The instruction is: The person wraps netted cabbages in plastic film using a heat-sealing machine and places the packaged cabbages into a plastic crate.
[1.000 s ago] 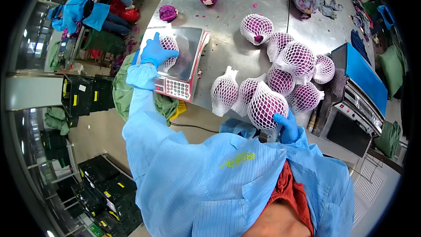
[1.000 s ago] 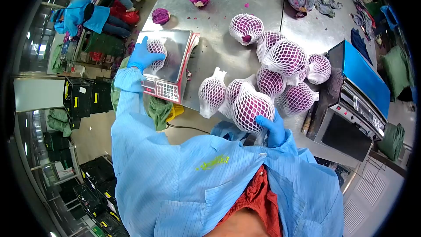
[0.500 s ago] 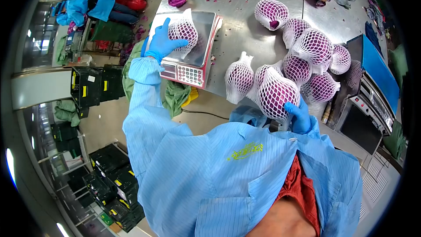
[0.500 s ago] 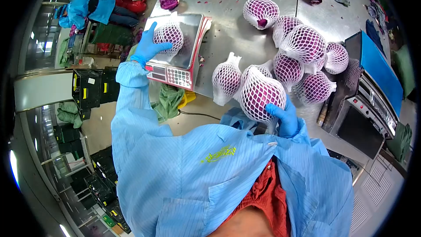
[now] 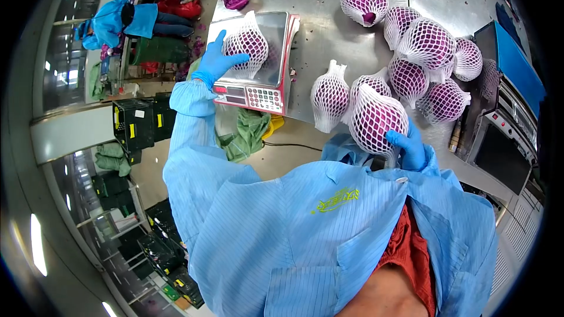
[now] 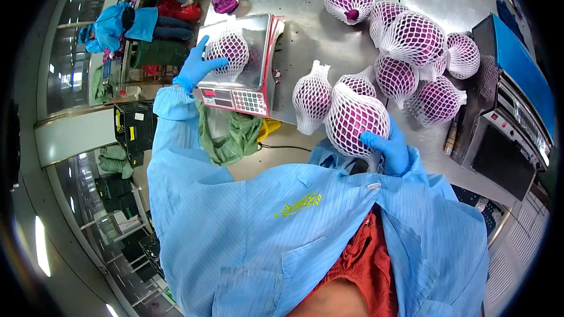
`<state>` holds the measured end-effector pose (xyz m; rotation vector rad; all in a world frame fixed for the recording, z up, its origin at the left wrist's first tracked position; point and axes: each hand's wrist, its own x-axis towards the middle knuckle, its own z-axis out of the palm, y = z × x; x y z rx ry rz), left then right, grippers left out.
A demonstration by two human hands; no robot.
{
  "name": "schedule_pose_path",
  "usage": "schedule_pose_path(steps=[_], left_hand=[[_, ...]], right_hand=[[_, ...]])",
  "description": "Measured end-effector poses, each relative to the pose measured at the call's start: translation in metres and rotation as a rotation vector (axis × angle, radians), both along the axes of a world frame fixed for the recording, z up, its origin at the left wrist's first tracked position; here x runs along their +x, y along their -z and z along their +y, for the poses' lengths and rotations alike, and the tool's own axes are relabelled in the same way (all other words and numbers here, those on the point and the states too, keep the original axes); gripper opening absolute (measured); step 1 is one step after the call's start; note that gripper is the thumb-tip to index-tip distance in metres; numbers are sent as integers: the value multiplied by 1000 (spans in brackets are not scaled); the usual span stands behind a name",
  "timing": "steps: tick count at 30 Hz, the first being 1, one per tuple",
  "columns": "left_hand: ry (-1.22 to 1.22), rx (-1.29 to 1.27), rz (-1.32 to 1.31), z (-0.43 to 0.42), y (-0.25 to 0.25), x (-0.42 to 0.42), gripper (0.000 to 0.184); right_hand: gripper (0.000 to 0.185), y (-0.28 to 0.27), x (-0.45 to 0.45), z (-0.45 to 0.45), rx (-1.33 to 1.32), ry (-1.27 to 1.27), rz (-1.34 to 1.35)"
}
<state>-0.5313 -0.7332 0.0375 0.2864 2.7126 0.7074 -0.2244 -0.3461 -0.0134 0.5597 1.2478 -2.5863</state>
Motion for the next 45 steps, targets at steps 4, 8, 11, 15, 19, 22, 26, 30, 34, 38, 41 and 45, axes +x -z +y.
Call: schedule_pose_path(steps=[4, 8, 11, 15, 19, 22, 26, 30, 34, 38, 41, 45], left_hand=[[-23, -29, 23, -5, 4, -6, 114], [-26, 15, 39, -5, 12, -11, 118], [-53, 40, -39, 5, 19, -10, 121], [-210, 193, 38, 29, 28, 8, 120], [-269, 402, 68, 11, 47, 7, 109], [-298, 801, -172, 10, 25, 32, 73], [-611, 1365, -279, -5, 32, 109, 54], [-878, 1775, -317, -11, 58, 213, 58], [-1045, 1800, -187, 10, 83, 308, 61], [-1080, 1885, -208, 25, 89, 364, 65], [-1062, 1929, -221, 28, 97, 381, 68], [-1050, 1958, -251, 30, 103, 379, 70]], right_hand=[[71, -2, -2, -1, -22, 11, -10], [72, -3, -5, 0, -36, 1, -7], [72, -3, -10, -1, -32, -11, -8], [73, -12, -26, -7, -38, -37, -1], [72, -25, -69, -21, -59, -128, 180], [70, -55, -121, -47, -69, -210, 257], [68, -59, -202, -103, 30, -223, 365], [81, -27, -276, -157, 368, -385, 496], [104, -13, -303, -200, 1115, -472, 577], [117, 4, -311, -213, 1201, -532, 666], [117, 1, -310, -215, 1329, -537, 725], [119, -12, -315, -214, 1278, -622, 692]])
